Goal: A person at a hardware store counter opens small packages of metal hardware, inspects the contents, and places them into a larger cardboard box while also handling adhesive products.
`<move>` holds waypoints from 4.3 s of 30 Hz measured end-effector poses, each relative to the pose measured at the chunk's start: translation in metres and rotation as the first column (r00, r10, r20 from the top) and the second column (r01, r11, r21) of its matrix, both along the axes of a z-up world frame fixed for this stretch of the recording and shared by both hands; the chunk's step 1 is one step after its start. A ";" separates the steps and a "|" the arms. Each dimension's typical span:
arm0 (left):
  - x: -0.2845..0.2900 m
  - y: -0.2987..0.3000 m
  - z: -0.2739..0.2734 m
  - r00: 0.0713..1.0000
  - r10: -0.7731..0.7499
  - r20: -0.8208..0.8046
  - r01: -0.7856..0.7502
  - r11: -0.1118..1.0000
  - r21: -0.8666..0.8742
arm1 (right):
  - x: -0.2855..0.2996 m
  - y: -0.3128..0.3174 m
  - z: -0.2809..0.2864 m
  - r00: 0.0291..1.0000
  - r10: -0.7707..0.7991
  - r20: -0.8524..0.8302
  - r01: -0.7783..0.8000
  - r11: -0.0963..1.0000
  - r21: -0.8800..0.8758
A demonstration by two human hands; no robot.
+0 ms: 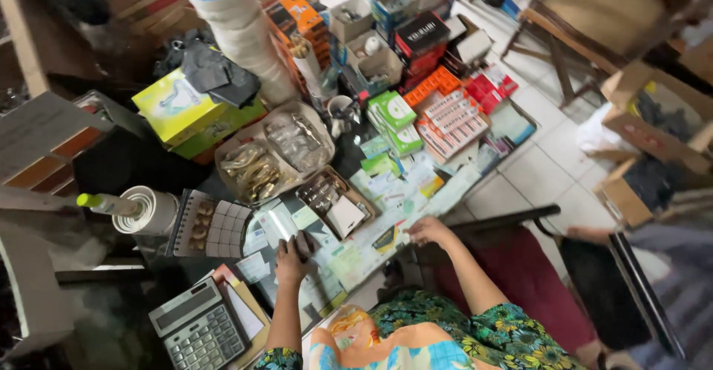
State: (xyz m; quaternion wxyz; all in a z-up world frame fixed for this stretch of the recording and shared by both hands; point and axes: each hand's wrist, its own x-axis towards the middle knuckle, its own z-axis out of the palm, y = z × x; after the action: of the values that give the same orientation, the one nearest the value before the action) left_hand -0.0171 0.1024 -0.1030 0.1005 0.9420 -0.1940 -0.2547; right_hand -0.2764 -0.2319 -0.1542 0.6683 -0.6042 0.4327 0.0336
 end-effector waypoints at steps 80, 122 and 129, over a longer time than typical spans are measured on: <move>-0.007 -0.084 0.037 0.920 0.215 -0.326 -0.355 0.809 -0.468 | 0.166 -0.034 0.064 0.840 0.434 -0.324 -0.428 0.164 -0.889; 0.042 -0.105 0.051 0.935 0.026 0.353 0.157 0.863 -0.480 | 0.225 0.039 0.102 0.358 0.867 -0.346 -0.477 -0.148 -0.866; 0.039 -0.105 0.055 0.908 0.000 0.418 0.189 0.892 -0.411 | 0.227 0.051 0.120 0.432 0.794 -0.429 -0.455 -0.219 -0.863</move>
State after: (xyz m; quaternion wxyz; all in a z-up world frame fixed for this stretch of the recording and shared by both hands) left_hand 0.0219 -0.0027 -0.0476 0.2562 0.9156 -0.3099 -0.0068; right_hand -0.0494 -0.1814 -0.0347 0.0959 -0.9875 -0.1235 0.0218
